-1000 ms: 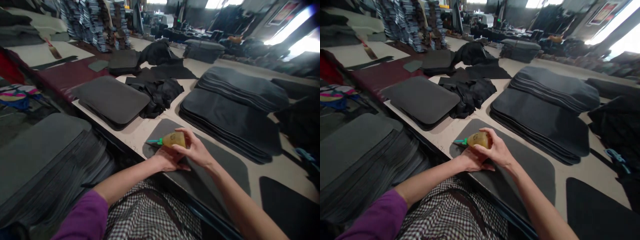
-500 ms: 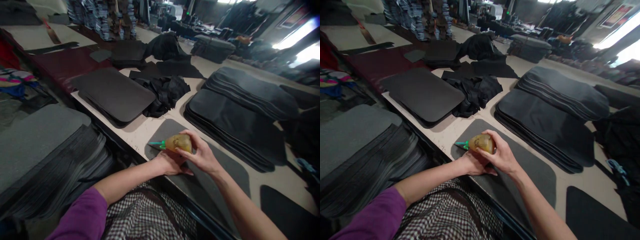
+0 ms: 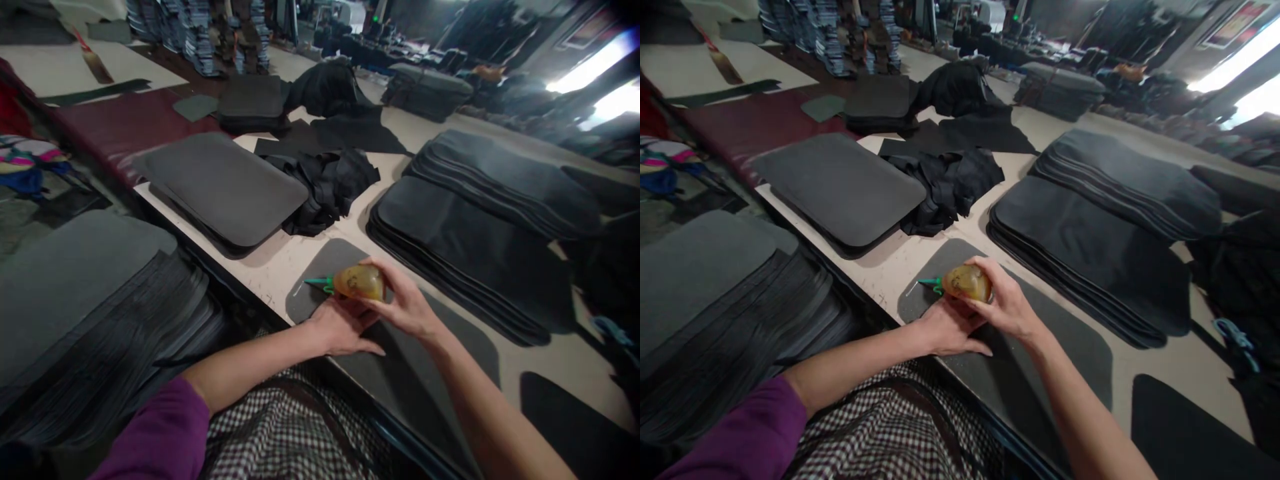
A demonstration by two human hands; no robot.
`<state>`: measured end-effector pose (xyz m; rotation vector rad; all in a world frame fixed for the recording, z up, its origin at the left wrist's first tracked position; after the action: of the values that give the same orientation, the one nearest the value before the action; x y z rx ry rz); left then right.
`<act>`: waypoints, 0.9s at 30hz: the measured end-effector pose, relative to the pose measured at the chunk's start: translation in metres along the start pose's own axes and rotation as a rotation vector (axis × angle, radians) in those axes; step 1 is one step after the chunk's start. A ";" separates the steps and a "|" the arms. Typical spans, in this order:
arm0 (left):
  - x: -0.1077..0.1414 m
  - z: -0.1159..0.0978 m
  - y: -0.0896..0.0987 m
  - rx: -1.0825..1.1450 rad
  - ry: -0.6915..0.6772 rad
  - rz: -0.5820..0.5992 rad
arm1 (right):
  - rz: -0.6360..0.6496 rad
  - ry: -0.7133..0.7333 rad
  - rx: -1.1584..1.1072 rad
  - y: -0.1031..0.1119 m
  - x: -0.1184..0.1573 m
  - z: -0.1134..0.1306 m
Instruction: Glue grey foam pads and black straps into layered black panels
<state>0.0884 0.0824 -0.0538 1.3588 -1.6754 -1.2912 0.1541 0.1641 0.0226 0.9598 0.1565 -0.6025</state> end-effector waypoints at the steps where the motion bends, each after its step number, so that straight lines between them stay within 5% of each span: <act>1: 0.000 -0.001 0.003 -0.028 -0.012 -0.019 | -0.014 -0.006 0.010 0.003 0.000 -0.006; 10: -0.003 0.000 0.008 -0.060 0.032 -0.089 | -0.214 -0.131 0.097 0.028 -0.006 -0.045; 19: -0.007 0.001 0.012 -0.082 0.070 -0.090 | -0.433 -0.290 -0.079 0.035 0.003 -0.067; 27: -0.024 0.022 0.016 -0.128 0.176 -0.130 | -0.413 -0.219 0.156 0.036 0.003 -0.064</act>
<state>0.0698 0.1120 -0.0434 1.4777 -1.3829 -1.2874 0.1849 0.2295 0.0107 1.0111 0.1131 -1.1082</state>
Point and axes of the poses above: each hand's wrist, its own x-axis away from the middle knuckle, its own y-axis out of the back of the hand, z = x × y, the point moved 6 cm from there along -x, towards the middle knuckle, and after that the axes turned 11 degrees about y, right-handed, at the moved point
